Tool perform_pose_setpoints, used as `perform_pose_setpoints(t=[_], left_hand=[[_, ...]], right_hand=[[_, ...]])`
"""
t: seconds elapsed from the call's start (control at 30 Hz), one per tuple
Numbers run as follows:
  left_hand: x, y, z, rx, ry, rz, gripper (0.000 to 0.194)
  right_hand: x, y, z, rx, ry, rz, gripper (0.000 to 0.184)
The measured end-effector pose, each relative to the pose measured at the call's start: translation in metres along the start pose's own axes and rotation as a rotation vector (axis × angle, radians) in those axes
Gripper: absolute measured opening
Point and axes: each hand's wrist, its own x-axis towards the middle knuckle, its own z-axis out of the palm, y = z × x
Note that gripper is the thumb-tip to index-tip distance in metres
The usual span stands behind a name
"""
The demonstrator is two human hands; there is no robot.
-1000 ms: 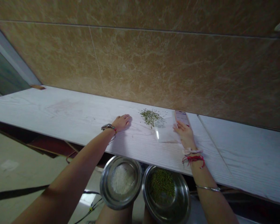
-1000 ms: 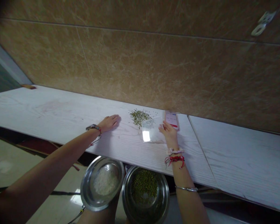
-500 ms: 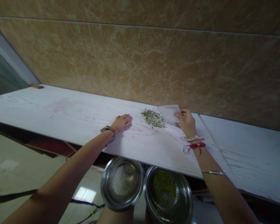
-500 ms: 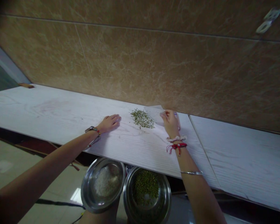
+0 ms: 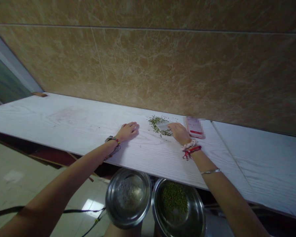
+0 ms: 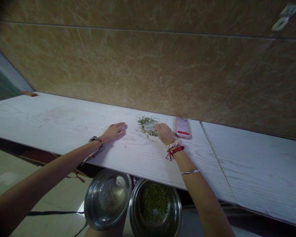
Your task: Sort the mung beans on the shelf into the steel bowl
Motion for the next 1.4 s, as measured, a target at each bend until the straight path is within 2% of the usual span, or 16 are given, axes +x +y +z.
perform_pose_setpoints(t=[0.27,0.47,0.63,0.8,0.9,1.07,1.23,1.4], left_hand=[[-0.001,-0.001,0.003,-0.004,0.011,-0.001,0.040],[-0.002,-0.002,0.004,-0.030,0.041,0.014,0.039],[-0.001,-0.003,0.006,-0.050,0.069,0.007,0.038],[-0.001,-0.001,0.004,-0.053,0.063,0.006,0.040],[-0.002,-0.001,0.002,-0.058,0.062,0.005,0.039],[-0.002,-0.001,0.002,-0.050,0.057,-0.013,0.039],[-0.002,-0.001,0.002,-0.067,0.064,-0.015,0.039],[-0.002,-0.001,0.002,-0.082,0.073,-0.022,0.038]], right_hand=[[-0.012,-0.010,-0.018,-0.024,-0.045,-0.052,0.025],[-0.018,-0.005,-0.034,-0.010,0.064,-0.032,0.026],[-0.010,-0.006,-0.022,-0.012,0.173,0.011,0.033],[0.007,-0.026,0.006,0.025,0.132,-0.069,0.029],[0.011,-0.036,0.015,0.053,0.089,-0.129,0.025],[0.001,-0.028,0.004,0.097,0.055,-0.167,0.029],[-0.008,-0.015,-0.021,0.118,0.123,-0.112,0.029],[-0.003,-0.030,-0.017,0.160,0.164,-0.109,0.035]])
